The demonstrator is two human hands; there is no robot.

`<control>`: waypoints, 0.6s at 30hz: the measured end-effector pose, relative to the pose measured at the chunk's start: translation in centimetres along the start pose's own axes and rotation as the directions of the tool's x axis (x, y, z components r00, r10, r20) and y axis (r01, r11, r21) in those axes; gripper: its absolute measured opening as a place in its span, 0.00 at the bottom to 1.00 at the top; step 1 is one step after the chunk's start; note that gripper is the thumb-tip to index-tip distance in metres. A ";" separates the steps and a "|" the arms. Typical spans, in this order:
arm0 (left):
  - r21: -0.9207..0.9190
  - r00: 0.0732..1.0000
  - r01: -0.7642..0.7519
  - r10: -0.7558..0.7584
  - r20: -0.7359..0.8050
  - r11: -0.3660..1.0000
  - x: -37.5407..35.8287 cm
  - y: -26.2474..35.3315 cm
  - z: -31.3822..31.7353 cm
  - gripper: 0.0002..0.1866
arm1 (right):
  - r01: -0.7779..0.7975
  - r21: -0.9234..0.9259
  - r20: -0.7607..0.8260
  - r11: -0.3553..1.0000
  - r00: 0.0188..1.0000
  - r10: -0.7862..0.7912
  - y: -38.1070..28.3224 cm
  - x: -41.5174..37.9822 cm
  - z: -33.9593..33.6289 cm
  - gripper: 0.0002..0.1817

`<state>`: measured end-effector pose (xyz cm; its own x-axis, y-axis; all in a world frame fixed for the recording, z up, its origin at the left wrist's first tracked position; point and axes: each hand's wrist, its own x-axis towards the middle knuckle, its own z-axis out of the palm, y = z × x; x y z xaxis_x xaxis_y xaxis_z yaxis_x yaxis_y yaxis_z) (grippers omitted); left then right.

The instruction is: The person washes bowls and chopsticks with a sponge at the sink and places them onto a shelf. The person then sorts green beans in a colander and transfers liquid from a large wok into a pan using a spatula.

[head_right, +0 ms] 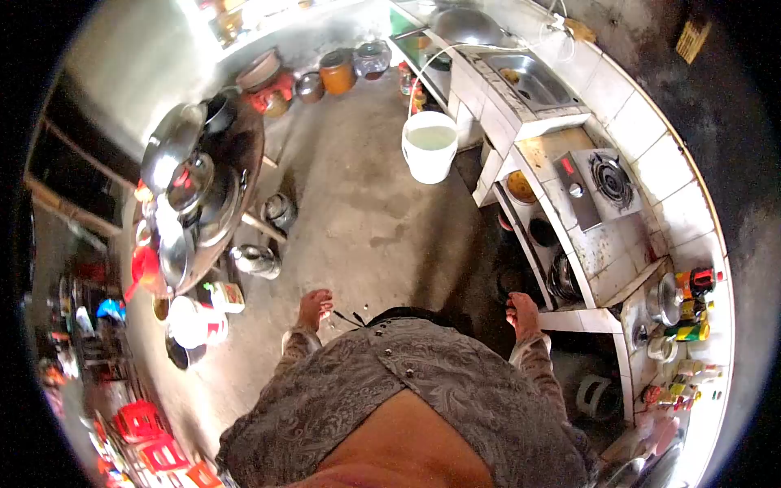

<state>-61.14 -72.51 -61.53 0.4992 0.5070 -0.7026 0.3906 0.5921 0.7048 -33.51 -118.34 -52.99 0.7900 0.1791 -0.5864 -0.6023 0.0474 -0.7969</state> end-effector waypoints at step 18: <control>-0.332 0.983 0.127 -0.163 -0.082 0.935 29.4 21.5 3.0 0.07 | 0.152 -0.373 0.188 0.915 0.978 -0.086 -17.0 44.1 25.8 0.09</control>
<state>-35.72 -46.73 -66.77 0.3635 0.4534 -0.8138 0.1723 0.8258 0.5370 8.62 -85.90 -61.54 0.8029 0.3560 -0.4781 -0.3883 -0.2961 -0.8727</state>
